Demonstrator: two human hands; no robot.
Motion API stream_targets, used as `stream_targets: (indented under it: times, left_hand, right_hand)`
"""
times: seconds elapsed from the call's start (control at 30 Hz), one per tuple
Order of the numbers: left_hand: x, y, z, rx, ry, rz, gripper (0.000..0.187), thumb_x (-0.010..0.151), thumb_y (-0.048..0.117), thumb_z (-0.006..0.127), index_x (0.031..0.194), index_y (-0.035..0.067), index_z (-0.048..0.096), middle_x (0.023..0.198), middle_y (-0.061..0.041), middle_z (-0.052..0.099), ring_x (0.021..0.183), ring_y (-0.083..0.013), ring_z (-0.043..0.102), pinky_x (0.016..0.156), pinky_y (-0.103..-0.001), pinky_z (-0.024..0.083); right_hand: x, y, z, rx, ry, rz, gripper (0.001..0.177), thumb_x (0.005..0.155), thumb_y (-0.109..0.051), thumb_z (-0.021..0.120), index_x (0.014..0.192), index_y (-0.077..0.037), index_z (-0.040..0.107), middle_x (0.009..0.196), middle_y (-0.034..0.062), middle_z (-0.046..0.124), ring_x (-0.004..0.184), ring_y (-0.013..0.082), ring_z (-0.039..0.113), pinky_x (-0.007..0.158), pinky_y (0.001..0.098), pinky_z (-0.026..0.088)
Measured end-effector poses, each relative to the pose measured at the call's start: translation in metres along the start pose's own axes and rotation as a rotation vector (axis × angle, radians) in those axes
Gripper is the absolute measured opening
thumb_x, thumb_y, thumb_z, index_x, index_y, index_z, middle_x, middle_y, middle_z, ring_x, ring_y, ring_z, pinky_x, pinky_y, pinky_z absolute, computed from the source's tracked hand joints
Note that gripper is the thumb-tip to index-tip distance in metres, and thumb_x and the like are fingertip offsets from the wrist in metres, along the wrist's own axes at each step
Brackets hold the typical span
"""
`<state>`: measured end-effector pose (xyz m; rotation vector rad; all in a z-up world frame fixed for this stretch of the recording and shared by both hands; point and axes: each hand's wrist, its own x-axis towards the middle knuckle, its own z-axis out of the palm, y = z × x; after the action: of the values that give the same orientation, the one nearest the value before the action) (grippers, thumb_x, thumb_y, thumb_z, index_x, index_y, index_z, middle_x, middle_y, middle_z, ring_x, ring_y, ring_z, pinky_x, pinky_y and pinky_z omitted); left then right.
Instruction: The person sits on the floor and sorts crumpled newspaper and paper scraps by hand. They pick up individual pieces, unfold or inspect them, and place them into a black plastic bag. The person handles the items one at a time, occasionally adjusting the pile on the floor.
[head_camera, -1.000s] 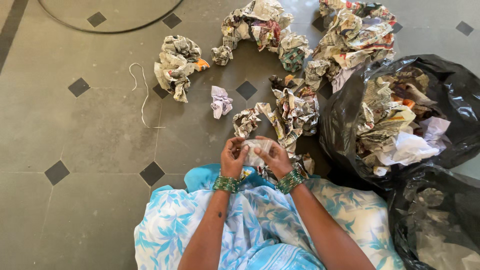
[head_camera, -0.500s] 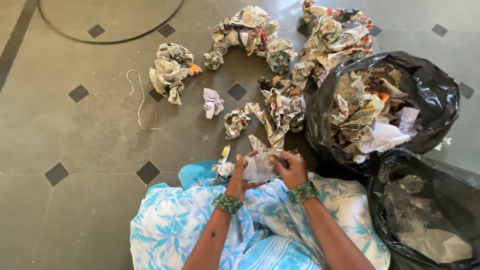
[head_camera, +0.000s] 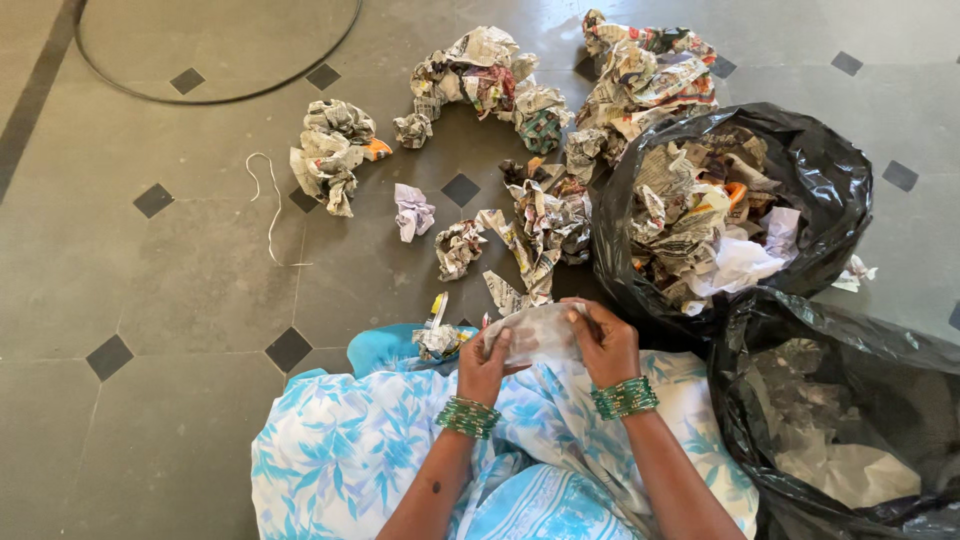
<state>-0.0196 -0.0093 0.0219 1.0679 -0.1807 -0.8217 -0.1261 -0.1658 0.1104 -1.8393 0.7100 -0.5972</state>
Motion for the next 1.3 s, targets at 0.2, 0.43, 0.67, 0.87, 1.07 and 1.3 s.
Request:
stream_targets:
  times: [0.2, 0.43, 0.67, 0.87, 1.07, 1.3]
  left_hand:
    - [-0.016, 0.007, 0.058, -0.136, -0.101, 0.038, 0.053, 0.107, 0.04, 0.048, 0.143, 0.002, 0.055, 0.135, -0.011, 0.066, 0.123, -0.0209, 0.063, 0.103, -0.033, 0.053]
    - [-0.039, 0.018, 0.105, -0.523, -0.324, -0.369, 0.073, 0.102, 0.065, 0.035, 0.146, 0.008, 0.048, 0.142, -0.009, 0.057, 0.131, -0.0232, 0.054, 0.112, -0.039, 0.044]
    - [-0.063, -0.002, 0.185, -0.136, -0.659, -0.4, 0.064, 0.108, 0.06, 0.04, 0.142, 0.008, 0.053, 0.139, -0.01, 0.056, 0.129, -0.0178, 0.056, 0.113, -0.035, 0.047]
    - [-0.107, -0.003, 0.235, 0.901, -0.365, 0.562, 0.043, 0.088, 0.022, 0.074, 0.13, 0.012, 0.068, 0.151, -0.026, 0.042, 0.142, -0.0444, 0.041, 0.118, -0.048, 0.036]
    - [-0.112, -0.024, 0.245, 0.703, -0.505, 0.316, 0.067, 0.094, 0.021, 0.068, 0.156, 0.007, 0.047, 0.167, -0.034, 0.021, 0.151, -0.0508, 0.03, 0.119, -0.05, 0.036]
    - [-0.119, -0.032, 0.243, 0.603, -0.581, 0.153, 0.067, 0.096, 0.024, 0.065, 0.157, 0.006, 0.043, 0.162, -0.028, 0.04, 0.117, -0.0338, 0.068, 0.095, -0.037, 0.058]
  right_hand:
    - [-0.031, -0.036, 0.013, -0.172, -0.051, -0.476, 0.033, 0.105, -0.011, 0.054, 0.136, -0.004, 0.063, 0.135, 0.0182, 0.066, 0.126, 0.0321, 0.064, 0.106, 0.0413, 0.049]
    - [-0.051, -0.058, -0.027, -0.509, 0.007, -0.729, 0.033, 0.097, -0.018, 0.056, 0.125, -0.002, 0.064, 0.133, 0.0176, 0.062, 0.13, 0.0408, 0.053, 0.117, 0.0547, 0.03]
    - [-0.061, -0.027, -0.121, -0.526, 0.268, -0.606, 0.013, 0.097, -0.015, 0.057, 0.097, -0.004, 0.064, 0.098, 0.0126, 0.064, 0.093, 0.0344, 0.062, 0.082, 0.0463, 0.051]
    - [-0.082, 0.02, -0.232, -0.446, 0.524, -0.246, 0.054, 0.118, -0.033, 0.043, 0.08, 0.003, 0.058, 0.059, 0.0102, 0.05, 0.051, 0.0159, 0.049, 0.052, 0.033, 0.037]
    - [-0.095, 0.079, -0.294, -0.849, 0.489, -0.067, 0.05, 0.122, -0.04, 0.044, 0.094, -0.006, 0.068, 0.07, 0.0173, 0.059, 0.068, 0.038, 0.06, 0.063, 0.0438, 0.046]
    - [-0.101, 0.126, -0.302, -0.98, 0.464, 0.114, 0.048, 0.118, -0.046, 0.045, 0.098, -0.012, 0.071, 0.077, 0.0202, 0.065, 0.079, 0.045, 0.064, 0.071, 0.0545, 0.05]
